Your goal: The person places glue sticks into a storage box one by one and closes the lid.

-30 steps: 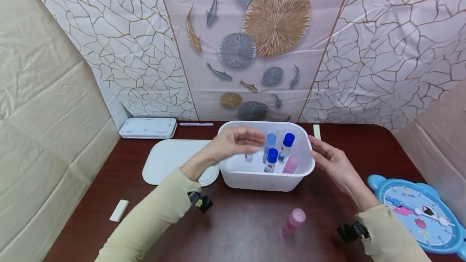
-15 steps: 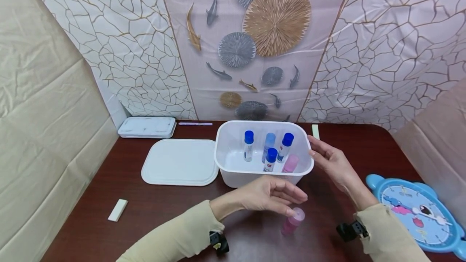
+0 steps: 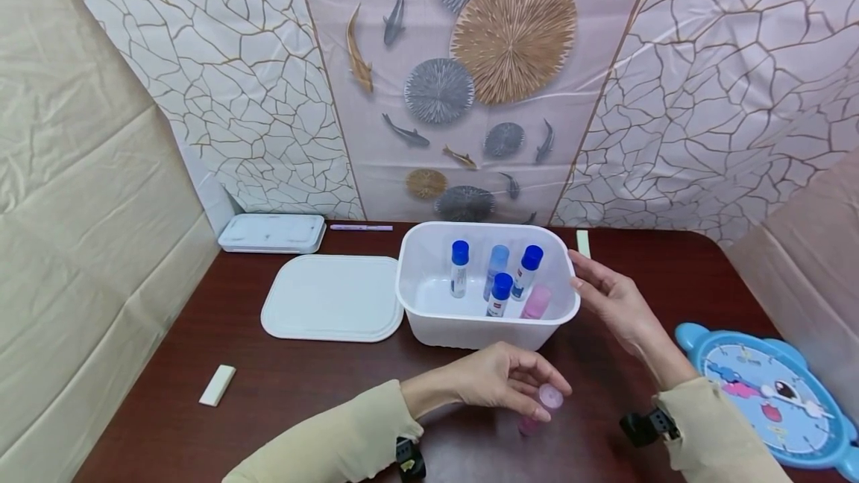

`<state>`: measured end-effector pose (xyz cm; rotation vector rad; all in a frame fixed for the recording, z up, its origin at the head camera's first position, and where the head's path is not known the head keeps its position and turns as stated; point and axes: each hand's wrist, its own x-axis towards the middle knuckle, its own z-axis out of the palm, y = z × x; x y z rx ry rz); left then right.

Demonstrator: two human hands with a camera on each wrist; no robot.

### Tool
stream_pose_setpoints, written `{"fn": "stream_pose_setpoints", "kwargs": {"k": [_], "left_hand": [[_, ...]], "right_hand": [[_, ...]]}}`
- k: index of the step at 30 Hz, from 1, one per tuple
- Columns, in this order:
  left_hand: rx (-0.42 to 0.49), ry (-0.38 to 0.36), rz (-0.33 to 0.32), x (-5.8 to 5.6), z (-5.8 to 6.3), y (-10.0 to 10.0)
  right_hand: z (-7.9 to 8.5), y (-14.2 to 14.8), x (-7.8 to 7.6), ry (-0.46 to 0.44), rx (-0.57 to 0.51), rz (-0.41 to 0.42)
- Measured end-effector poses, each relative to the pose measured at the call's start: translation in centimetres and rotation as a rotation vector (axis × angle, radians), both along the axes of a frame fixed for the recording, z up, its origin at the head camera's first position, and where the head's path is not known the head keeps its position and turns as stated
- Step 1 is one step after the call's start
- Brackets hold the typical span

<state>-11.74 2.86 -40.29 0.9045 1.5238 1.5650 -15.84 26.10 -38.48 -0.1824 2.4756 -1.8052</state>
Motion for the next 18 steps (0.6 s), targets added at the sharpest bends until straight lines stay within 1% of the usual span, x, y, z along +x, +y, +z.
{"fn": "stream_pose_setpoints", "kwargs": {"k": [3,6,8,10,12,14,16,18], "left_hand": [[-0.009,0.022,0.009,0.1,-0.3,0.1],[-0.012,0.026,0.012,0.1,-0.3,0.1],[-0.01,0.03,0.015,0.1,-0.2,0.0],[-0.009,0.05,0.011,-0.1,0.2,-0.2],[0.001,0.078,0.005,-0.4,1.0,-0.6],[0.021,0.112,0.004,-0.9,2.2,-1.1],[0.05,0.134,0.014,-1.5,3.8,-1.8],[0.081,0.157,0.047,-2.2,5.7,-2.7]], "right_hand": [[0.0,0.0,0.0,-0.005,0.014,-0.005],[0.0,0.0,0.1,-0.012,0.024,-0.009],[0.0,0.0,0.1,-0.014,0.022,-0.011],[0.0,0.0,0.1,-0.013,0.007,-0.011],[-0.1,0.0,0.0,-0.011,0.0,-0.01],[0.0,0.0,0.0,-0.007,0.003,-0.009],[0.0,0.0,0.0,-0.005,0.012,-0.011],[0.1,0.0,0.0,-0.007,0.016,-0.012]]}}
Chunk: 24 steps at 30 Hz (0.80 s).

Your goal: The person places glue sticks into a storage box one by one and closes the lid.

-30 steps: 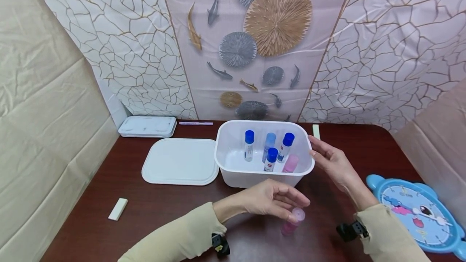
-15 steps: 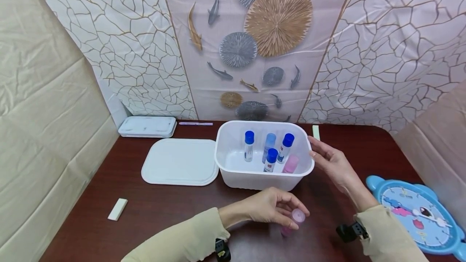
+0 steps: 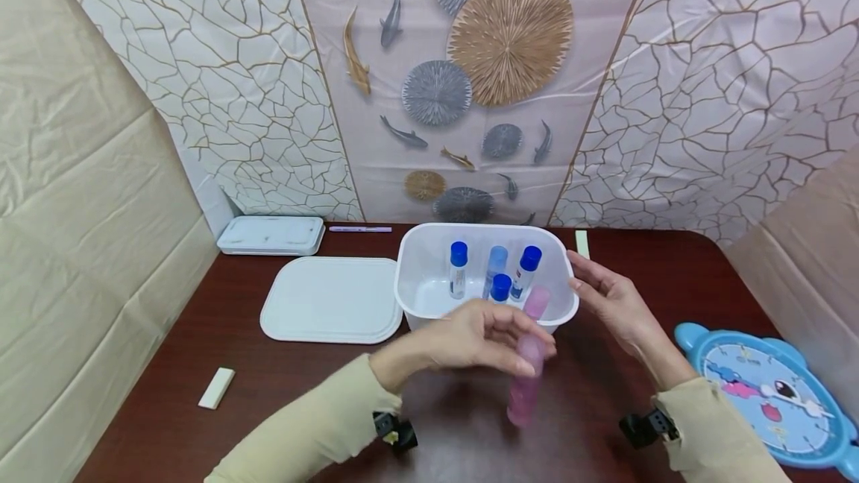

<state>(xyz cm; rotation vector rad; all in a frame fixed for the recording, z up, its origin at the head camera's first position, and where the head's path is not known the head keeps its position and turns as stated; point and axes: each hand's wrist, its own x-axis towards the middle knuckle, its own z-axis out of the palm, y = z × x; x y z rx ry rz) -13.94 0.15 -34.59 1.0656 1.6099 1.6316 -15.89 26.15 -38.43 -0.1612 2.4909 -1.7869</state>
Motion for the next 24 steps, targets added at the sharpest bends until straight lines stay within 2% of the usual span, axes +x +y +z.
{"fn": "stream_pose_setpoints", "kwargs": {"k": [4,6,9,11,14,18,21,24], "left_hand": [[0.069,0.019,0.089,-1.7,3.7,-2.2],[0.109,0.015,0.143,-2.6,5.1,-3.4],[0.138,-0.003,0.228,-4.0,6.3,-4.8],[0.137,-0.013,0.279,-4.9,6.5,-5.5],[0.095,-0.024,0.327,-6.3,5.6,-6.1],[0.006,-0.033,0.347,-7.9,3.0,-6.2],[-0.07,-0.017,0.333,-8.9,1.2,-6.2],[-0.137,0.016,0.285,-9.7,0.0,-6.1]], "right_hand": [[0.2,0.1,0.0,-0.014,0.0,0.0],[0.3,0.1,0.0,-0.02,0.01,-0.001],[0.4,0.2,0.0,-0.025,0.031,-0.004],[0.4,0.2,0.0,-0.027,0.042,-0.007],[0.3,0.2,-0.1,-0.034,0.048,-0.006],[0.2,0.1,0.0,-0.042,0.048,0.0],[0.1,0.1,0.0,-0.035,0.036,-0.002],[0.0,0.0,0.0,-0.015,-0.005,-0.001]]}}
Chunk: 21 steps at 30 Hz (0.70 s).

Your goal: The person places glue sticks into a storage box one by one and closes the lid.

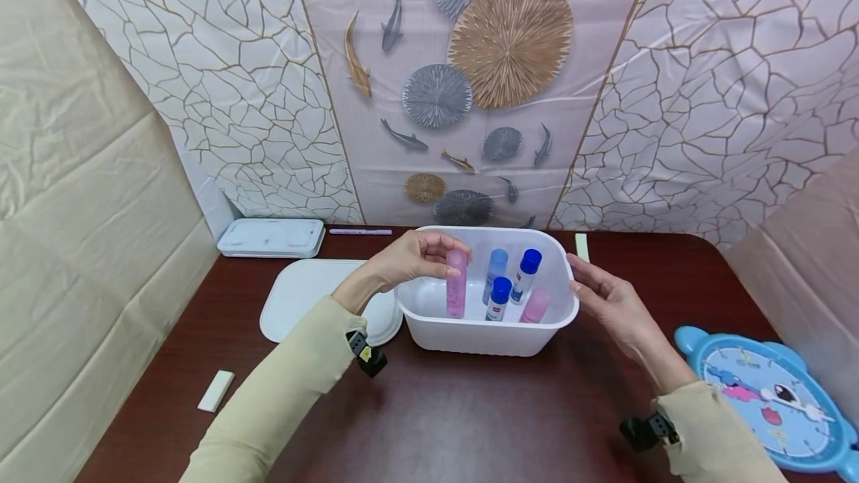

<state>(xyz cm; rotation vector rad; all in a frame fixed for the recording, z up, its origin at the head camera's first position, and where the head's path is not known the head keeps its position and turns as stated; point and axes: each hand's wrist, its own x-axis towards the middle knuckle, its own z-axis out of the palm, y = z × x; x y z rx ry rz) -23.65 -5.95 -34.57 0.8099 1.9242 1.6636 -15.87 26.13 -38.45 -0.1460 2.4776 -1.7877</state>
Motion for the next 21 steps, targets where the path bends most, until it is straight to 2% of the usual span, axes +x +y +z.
{"fn": "stream_pose_setpoints", "kwargs": {"k": [5,12,16,21], "left_hand": [[-0.124,0.043,-0.106,-0.8,-0.9,0.4],[-0.302,0.112,-0.192,-0.9,-1.2,1.0],[-0.327,0.145,-0.225,-0.9,-1.4,1.0],[-0.328,0.13,-0.236,-0.8,-1.6,1.1]], "right_hand": [[-0.3,-0.1,0.0,0.036,-0.063,0.015],[-0.4,-0.2,-0.1,0.051,-0.07,0.023],[-0.3,-0.2,-0.1,0.052,-0.067,0.024],[-0.3,-0.2,-0.1,0.041,-0.068,0.024]]}}
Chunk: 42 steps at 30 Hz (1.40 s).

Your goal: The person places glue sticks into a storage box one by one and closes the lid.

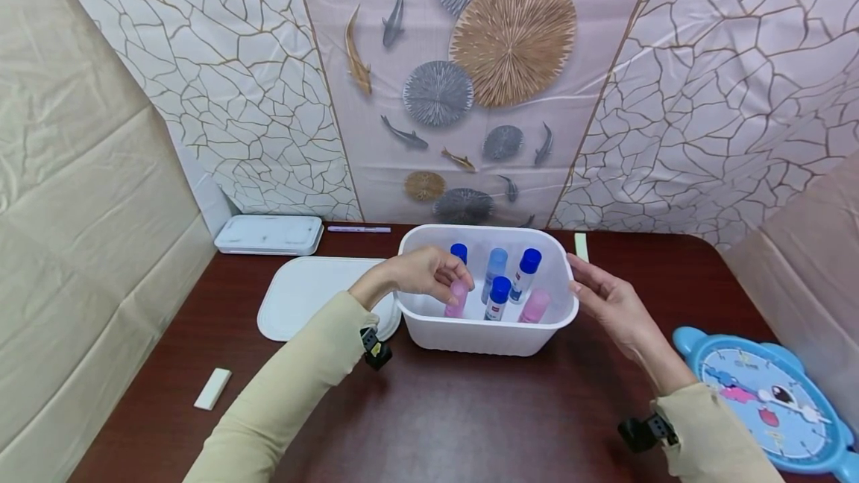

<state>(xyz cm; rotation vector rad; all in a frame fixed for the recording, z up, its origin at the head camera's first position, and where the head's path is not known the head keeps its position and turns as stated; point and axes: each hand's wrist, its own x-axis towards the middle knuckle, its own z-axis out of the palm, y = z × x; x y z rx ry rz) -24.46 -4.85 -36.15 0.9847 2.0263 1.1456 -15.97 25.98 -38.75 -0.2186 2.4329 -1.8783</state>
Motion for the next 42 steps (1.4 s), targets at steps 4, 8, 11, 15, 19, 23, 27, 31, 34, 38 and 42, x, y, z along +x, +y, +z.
{"fn": "stream_pose_setpoints", "kwargs": {"k": [4,8,11,15,19,23,27,31,34,38,42], "left_hand": [[-0.002,0.014,-0.006,0.1,-0.1,-0.2],[-0.01,0.041,-0.021,0.1,0.1,-0.5],[-0.012,0.056,-0.025,0.2,0.4,-0.9],[0.007,0.068,-0.018,0.4,0.7,-1.7],[0.058,0.064,0.033,0.9,1.2,-3.0],[0.152,0.049,0.169,1.1,1.9,-5.7],[0.223,-0.026,0.387,0.8,2.1,-9.8],[0.25,-0.16,0.577,0.4,1.1,-14.4],[0.238,-0.239,0.703,0.1,-0.1,-17.6],[0.185,-0.286,0.855,0.0,-1.9,-21.1],[0.126,-0.291,0.999,0.4,-3.7,-23.2]], "right_hand": [[0.0,-0.1,0.0,-0.019,0.006,-0.006],[0.0,-0.2,0.1,-0.039,0.02,-0.013],[0.1,-0.2,0.2,-0.044,0.029,-0.016],[0.0,-0.2,0.2,-0.045,0.038,-0.016],[0.1,-0.2,0.1,-0.046,0.038,-0.011],[0.3,-0.3,0.1,-0.04,0.045,-0.016],[0.4,-0.3,0.0,-0.029,0.041,-0.021],[0.5,-0.3,0.0,-0.024,0.028,-0.021],[0.5,-0.3,-0.1,-0.019,0.027,-0.021],[0.4,-0.2,0.0,-0.012,0.029,-0.02],[0.2,-0.1,0.1,-0.009,0.017,-0.022]]}}
